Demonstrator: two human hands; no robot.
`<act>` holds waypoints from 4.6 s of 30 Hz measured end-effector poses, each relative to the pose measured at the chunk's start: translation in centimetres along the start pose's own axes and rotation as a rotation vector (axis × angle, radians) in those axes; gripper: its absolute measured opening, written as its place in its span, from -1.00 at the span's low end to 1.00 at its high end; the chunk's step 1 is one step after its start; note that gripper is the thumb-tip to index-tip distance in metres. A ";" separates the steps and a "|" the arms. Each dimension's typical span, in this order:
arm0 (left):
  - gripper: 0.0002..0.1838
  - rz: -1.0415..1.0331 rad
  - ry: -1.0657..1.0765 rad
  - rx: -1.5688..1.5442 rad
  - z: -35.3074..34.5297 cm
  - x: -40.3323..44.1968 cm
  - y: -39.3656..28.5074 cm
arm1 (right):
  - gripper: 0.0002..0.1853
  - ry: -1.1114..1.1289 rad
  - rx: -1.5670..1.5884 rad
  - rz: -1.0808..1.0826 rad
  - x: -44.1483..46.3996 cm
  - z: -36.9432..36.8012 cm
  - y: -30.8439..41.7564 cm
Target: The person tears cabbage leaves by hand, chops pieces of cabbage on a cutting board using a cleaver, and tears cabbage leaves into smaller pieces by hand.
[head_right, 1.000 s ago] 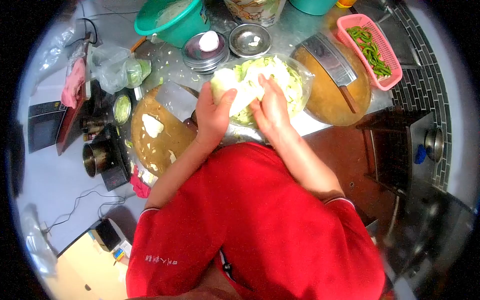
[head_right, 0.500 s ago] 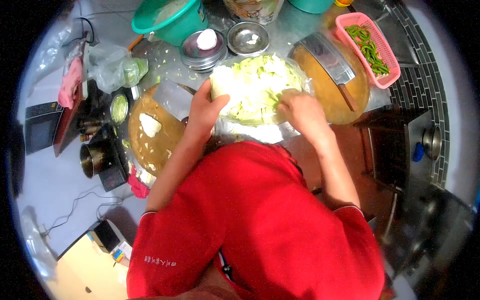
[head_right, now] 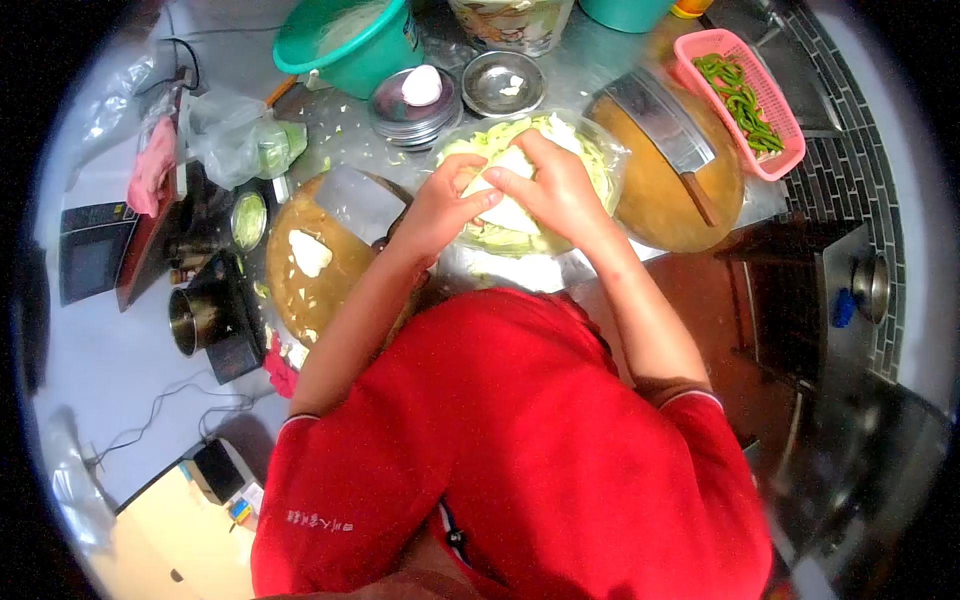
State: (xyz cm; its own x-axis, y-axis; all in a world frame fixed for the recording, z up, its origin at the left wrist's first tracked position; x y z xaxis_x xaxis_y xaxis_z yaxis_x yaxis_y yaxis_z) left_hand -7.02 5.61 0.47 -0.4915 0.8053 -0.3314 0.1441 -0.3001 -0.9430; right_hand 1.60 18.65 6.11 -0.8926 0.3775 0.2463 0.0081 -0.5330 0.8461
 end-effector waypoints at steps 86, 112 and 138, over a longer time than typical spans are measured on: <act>-0.78 -0.801 -0.319 0.919 2.1 -6.1 -6.6 | -0.70 0.553 -0.431 0.450 -4.2 -7.1 -3.5; -0.83 -0.699 -0.439 0.572 4.9 -9.1 -5.9 | -0.34 0.447 -0.718 0.202 -3.6 -11.1 -7.1; -0.28 0.029 -0.753 -0.355 28.4 -17.2 16.7 | -0.72 0.523 -0.072 0.313 -6.7 -21.2 10.6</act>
State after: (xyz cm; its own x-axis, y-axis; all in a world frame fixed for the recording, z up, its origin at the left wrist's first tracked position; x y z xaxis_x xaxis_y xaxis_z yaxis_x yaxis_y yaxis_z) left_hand -20.53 -27.81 -8.71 -0.9084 0.2044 -0.3648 0.3658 -0.0346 -0.9301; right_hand -1.91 -5.56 3.45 -0.9559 -0.2174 0.1975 0.2913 -0.6152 0.7326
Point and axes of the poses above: each hand's wrist, its own x-axis towards the middle knuckle, its own z-axis out of the back of the hand, y = z × x, the point moved 8 cm from there along x, towards the middle knuckle, and after that the axes turned 6 degrees about z, right-handed, at the moved point
